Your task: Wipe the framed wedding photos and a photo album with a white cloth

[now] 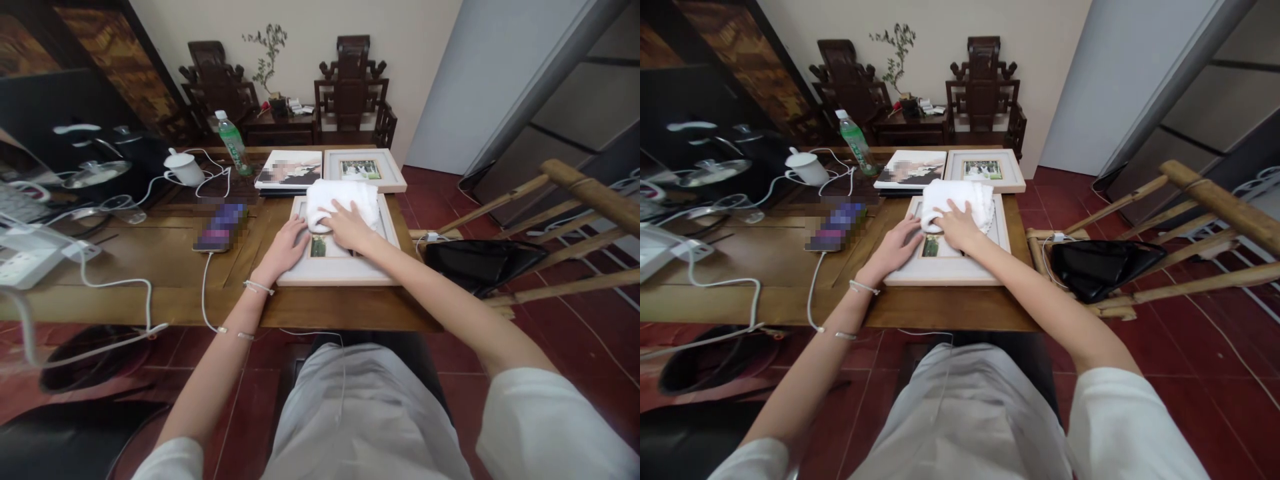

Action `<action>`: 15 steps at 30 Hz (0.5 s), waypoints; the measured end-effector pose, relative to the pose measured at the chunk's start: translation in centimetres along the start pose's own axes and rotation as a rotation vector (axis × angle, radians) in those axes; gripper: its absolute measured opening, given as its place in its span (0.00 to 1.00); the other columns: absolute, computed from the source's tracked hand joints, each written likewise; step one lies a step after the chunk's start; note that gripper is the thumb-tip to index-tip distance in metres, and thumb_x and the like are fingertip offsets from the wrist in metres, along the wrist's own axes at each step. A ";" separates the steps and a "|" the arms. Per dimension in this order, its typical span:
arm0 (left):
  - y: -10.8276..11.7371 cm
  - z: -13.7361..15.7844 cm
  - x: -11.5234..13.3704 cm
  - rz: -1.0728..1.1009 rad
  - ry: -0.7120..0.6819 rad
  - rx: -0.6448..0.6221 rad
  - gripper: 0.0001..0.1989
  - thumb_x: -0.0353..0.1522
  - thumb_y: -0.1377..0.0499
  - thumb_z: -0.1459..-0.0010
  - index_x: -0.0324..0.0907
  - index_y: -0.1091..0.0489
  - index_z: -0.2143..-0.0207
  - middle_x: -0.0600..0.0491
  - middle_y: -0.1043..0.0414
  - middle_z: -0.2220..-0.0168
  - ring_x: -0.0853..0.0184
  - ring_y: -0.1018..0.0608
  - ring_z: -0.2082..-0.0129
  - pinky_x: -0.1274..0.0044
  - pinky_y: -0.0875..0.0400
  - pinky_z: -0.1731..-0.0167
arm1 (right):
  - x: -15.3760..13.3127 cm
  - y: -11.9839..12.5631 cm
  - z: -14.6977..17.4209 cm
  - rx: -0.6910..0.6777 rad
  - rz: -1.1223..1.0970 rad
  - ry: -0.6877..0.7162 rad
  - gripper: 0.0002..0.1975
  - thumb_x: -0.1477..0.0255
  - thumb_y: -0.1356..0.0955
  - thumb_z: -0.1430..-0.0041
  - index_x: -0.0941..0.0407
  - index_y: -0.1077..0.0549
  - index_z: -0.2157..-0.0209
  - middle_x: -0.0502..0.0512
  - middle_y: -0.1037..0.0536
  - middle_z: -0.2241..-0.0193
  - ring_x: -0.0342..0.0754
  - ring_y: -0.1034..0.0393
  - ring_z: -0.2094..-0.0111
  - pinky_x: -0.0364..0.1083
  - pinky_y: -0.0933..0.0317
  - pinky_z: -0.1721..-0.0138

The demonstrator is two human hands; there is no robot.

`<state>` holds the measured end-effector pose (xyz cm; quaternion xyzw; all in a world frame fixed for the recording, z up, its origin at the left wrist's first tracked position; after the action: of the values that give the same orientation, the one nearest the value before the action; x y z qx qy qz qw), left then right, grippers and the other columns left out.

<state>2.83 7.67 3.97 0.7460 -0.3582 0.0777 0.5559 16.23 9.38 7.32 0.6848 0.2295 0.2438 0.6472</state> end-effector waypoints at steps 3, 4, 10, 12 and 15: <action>-0.1 0.1 -0.2 0.008 0.017 -0.002 0.22 0.40 0.49 0.35 0.38 0.29 0.45 0.41 0.32 0.38 0.52 0.38 0.31 0.55 0.46 0.32 | 1.9 0.2 1.2 -0.008 0.022 -0.032 0.32 0.87 0.42 0.43 0.54 0.30 0.40 0.56 0.36 0.33 0.64 0.53 0.30 0.75 0.55 0.38; -0.2 0.1 -0.3 0.009 0.019 -0.004 0.22 0.39 0.49 0.35 0.39 0.29 0.45 0.41 0.32 0.37 0.52 0.39 0.31 0.55 0.46 0.32 | 2.7 0.3 1.7 -0.007 0.033 -0.047 0.31 0.87 0.41 0.43 0.54 0.28 0.41 0.57 0.34 0.34 0.64 0.51 0.31 0.73 0.54 0.38; -0.4 0.0 -0.6 0.005 0.016 0.011 0.21 0.39 0.48 0.35 0.38 0.29 0.45 0.41 0.32 0.37 0.53 0.39 0.31 0.57 0.46 0.32 | 6.3 1.5 4.6 -0.028 0.125 -0.130 0.27 0.86 0.40 0.44 0.57 0.23 0.46 0.66 0.22 0.47 0.62 0.41 0.36 0.68 0.50 0.39; -0.3 0.0 -0.4 0.015 0.005 0.025 0.22 0.40 0.48 0.34 0.37 0.29 0.45 0.40 0.31 0.38 0.52 0.38 0.32 0.58 0.45 0.32 | 6.1 1.7 4.6 -0.037 0.121 -0.144 0.28 0.86 0.40 0.44 0.56 0.24 0.45 0.65 0.23 0.44 0.64 0.42 0.36 0.70 0.49 0.40; 0.4 0.1 0.4 0.066 -0.030 0.095 0.24 0.43 0.53 0.31 0.37 0.29 0.44 0.40 0.31 0.38 0.53 0.34 0.34 0.59 0.42 0.33 | 4.1 1.4 3.7 -0.054 0.091 -0.142 0.30 0.85 0.40 0.43 0.55 0.27 0.42 0.60 0.30 0.37 0.67 0.44 0.35 0.72 0.48 0.41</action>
<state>2.83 7.40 4.43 0.7603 -0.3869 0.1018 0.5118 21.71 9.03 8.70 0.6924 0.1449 0.2299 0.6683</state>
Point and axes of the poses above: each hand's wrist, its own z-axis away from the middle knuckle, its own y-axis out of the back of the hand, x = y × z, the point moved 7 cm from there along -z, towards the middle knuckle
